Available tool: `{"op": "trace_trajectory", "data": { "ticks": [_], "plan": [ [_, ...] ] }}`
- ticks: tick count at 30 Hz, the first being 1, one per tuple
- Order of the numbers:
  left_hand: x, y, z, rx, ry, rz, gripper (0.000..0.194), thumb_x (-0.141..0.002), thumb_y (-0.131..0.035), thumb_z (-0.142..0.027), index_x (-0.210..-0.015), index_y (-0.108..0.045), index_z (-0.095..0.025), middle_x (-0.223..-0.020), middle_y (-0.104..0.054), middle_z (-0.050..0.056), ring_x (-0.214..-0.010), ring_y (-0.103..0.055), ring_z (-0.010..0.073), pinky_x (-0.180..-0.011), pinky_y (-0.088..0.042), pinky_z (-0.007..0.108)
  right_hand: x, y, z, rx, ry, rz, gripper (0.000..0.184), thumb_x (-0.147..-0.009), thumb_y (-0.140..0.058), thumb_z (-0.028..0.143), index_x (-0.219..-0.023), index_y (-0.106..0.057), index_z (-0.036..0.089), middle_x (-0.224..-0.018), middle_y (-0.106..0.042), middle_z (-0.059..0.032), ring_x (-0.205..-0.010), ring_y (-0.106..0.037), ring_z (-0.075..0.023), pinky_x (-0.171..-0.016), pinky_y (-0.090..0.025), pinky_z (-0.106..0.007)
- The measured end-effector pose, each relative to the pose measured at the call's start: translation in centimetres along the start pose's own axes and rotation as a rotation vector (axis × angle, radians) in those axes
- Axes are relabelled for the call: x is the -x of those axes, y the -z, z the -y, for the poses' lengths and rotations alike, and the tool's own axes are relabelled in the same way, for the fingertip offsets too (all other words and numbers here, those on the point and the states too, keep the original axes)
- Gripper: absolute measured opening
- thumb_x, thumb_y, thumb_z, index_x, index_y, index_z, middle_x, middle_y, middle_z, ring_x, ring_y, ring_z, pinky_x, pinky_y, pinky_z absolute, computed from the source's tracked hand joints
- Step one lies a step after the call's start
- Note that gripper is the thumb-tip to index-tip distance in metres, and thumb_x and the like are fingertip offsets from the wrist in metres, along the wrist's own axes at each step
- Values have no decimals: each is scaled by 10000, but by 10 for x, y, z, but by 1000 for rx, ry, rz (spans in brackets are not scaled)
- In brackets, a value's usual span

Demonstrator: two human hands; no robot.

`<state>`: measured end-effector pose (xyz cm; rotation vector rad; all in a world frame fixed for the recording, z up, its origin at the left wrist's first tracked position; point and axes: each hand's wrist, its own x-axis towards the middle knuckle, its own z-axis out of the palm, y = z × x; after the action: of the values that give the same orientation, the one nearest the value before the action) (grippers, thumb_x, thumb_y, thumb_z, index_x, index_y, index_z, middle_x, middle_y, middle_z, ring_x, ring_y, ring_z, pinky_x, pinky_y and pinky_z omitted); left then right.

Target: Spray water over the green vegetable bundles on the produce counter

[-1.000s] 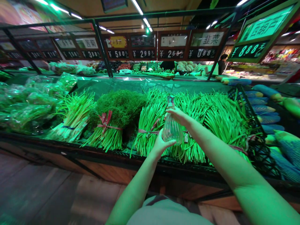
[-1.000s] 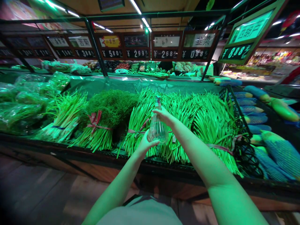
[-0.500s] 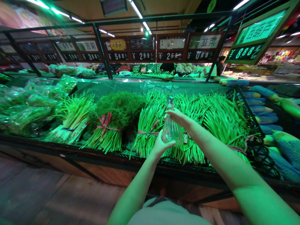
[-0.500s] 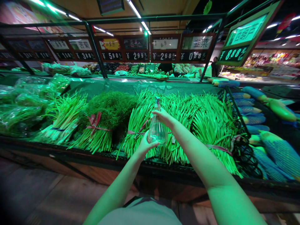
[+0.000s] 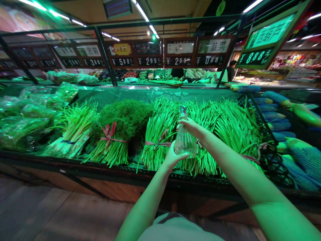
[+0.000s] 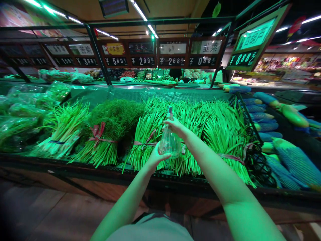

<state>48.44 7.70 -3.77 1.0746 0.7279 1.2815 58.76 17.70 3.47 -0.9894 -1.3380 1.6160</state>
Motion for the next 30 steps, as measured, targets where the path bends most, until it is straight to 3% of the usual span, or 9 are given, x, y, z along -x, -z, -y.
{"op": "trace_trajectory", "data": {
  "ticks": [16,22,30],
  "plan": [
    [-7,-15,8,6,29,68,769,-425,-753,-367,-1075,-406,-147,-1127,-472,122,-1038,-460,249,-892,-355,363,20,16,10,46,4,-142,148,-681,-505,165,-760,-380,169,-549,-540,1,-490,-536,-129,-489,-444,-230],
    [-7,-23,4,45,37,158,703,-481,-735,-338,-1077,-410,-153,-1108,-496,107,-1028,-476,234,-901,-350,360,23,26,9,55,-11,-215,144,-697,-501,156,-756,-371,173,-538,-538,5,-475,-532,-128,-473,-440,-228],
    [-15,-36,16,45,34,229,702,-502,-730,-311,-1105,-410,-147,-1150,-473,116,-1062,-449,230,-927,-330,361,36,44,11,41,-23,-310,161,-678,-516,165,-768,-383,176,-531,-527,14,-462,-531,-131,-447,-432,-222]
  ]
}}
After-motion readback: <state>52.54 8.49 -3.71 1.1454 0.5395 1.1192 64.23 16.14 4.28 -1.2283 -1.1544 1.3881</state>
